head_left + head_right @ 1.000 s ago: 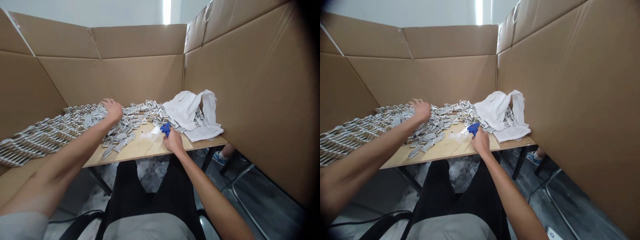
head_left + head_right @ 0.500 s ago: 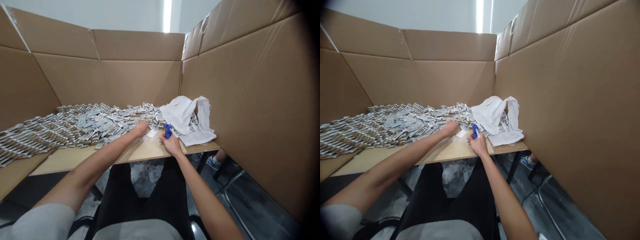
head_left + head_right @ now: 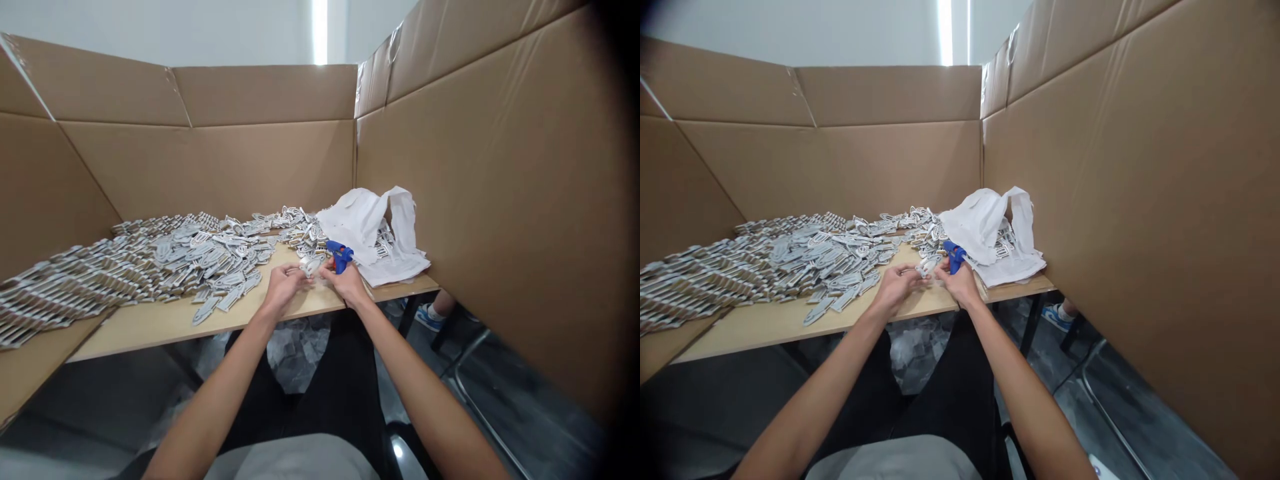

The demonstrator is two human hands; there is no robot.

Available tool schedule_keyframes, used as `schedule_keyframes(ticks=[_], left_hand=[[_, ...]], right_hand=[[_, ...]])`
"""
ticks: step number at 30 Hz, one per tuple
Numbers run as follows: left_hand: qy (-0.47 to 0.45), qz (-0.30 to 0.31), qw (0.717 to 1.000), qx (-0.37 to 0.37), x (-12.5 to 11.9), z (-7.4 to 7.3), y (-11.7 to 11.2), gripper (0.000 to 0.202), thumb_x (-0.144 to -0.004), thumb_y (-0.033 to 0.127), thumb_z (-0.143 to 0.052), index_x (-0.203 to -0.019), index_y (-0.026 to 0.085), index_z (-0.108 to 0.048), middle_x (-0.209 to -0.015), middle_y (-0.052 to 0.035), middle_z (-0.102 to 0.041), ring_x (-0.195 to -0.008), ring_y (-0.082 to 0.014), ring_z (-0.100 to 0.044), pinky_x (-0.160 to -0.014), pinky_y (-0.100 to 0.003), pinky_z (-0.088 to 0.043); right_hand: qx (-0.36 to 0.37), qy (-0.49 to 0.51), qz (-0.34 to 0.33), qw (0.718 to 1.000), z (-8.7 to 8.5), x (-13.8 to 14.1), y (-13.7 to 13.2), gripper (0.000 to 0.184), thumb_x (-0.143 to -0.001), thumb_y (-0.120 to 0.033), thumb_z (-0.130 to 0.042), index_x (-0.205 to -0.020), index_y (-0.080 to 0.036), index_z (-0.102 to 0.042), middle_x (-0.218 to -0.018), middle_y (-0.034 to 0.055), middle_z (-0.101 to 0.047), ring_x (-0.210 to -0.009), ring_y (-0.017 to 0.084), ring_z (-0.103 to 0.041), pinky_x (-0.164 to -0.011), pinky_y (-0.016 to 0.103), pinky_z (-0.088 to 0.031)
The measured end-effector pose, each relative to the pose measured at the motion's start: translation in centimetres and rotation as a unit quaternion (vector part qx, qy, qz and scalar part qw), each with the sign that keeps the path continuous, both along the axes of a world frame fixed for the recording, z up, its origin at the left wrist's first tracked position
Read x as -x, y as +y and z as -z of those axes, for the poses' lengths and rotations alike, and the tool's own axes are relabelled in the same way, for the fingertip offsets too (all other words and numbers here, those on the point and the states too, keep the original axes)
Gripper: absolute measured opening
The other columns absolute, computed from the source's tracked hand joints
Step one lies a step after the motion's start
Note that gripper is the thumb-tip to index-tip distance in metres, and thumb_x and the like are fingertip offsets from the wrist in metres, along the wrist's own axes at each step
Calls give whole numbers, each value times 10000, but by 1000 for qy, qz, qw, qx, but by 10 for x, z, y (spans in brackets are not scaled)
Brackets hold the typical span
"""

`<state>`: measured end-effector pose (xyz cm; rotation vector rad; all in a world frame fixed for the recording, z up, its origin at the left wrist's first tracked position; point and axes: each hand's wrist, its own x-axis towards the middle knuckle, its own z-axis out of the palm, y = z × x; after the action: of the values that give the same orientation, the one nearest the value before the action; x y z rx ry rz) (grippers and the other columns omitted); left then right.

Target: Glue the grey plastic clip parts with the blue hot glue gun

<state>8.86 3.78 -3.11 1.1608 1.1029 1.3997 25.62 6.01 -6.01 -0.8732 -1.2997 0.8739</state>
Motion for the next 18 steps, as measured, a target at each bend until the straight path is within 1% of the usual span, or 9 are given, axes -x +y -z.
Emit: schedule_keyframes(ticks=[1,3,8,10,12,13,15,16,18], left_hand=[[-40,7,999,1,-3,5,-5,248,-627,190,-770,-855,144,-684,-781,-85,-763,-663,-213,-749,-707,-304,-593],[-74,6,997,-10,-6,11,-9,313,-589,194,-815,-856,156,-656,-774,-69,-761,-652,-198,-745,-686,-282,-586],[-65,19,998,-19,-4,13,-7,355,-564,226,-848,-819,168,-608,-720,-53,-735,-638,-195,-735,-595,-245,-540],[-66,1,998,-25,-3,14,-6,345,-568,223,-832,-820,168,-602,-704,-50,-724,-641,-198,-732,-553,-229,-507],[-67,-38,997,-24,-2,17,-4,338,-594,227,-822,-847,166,-606,-689,-42,-719,-606,-182,-714,-528,-220,-478],[-78,-60,995,-24,-1,18,-3,333,-610,227,-818,-858,165,-605,-689,-38,-720,-596,-173,-709,-544,-225,-489],[-119,-92,988,-34,0,19,-1,322,-631,213,-816,-858,169,-592,-707,-29,-725,-635,-173,-732,-653,-259,-554],[-142,-95,984,-41,1,19,-1,323,-633,202,-819,-846,174,-578,-721,-25,-725,-681,-182,-753,-728,-285,-580],[-167,-78,982,-49,2,18,-2,348,-631,195,-838,-824,181,-549,-736,-18,-720,-760,-208,-782,-839,-329,-597]], right_hand=[[-6,-2,-3,1000,-1,0,0,303,-682,-372,-769,-834,-232,-548,-773,-1,-679,-729,197,-649,-813,359,-533],[-19,-7,-6,1000,-3,0,-2,294,-685,-357,-764,-823,-233,-537,-779,-5,-672,-731,189,-642,-815,352,-529],[-22,-28,-16,999,-6,1,-6,274,-707,-370,-744,-816,-226,-536,-762,-2,-651,-712,176,-615,-773,340,-525],[-22,-44,-31,998,-7,1,-8,277,-721,-382,-742,-825,-226,-538,-754,-3,-647,-699,169,-604,-759,333,-525],[-19,-47,-47,998,-7,1,-10,291,-725,-392,-749,-844,-227,-541,-761,-10,-642,-691,160,-600,-747,320,-527],[-13,-42,-49,998,-7,2,-10,296,-724,-396,-751,-848,-227,-541,-763,-16,-633,-683,155,-599,-734,312,-530],[5,-25,-41,999,-8,2,-9,300,-710,-396,-746,-841,-229,-534,-759,-30,-609,-654,143,-596,-690,296,-536],[16,-17,-37,999,-7,3,-9,297,-703,-392,-739,-837,-229,-529,-750,-36,-599,-633,138,-594,-662,288,-536],[33,-11,-29,999,-6,4,-7,296,-689,-382,-726,-834,-231,-517,-717,-51,-580,-587,129,-583,-601,273,-527]])
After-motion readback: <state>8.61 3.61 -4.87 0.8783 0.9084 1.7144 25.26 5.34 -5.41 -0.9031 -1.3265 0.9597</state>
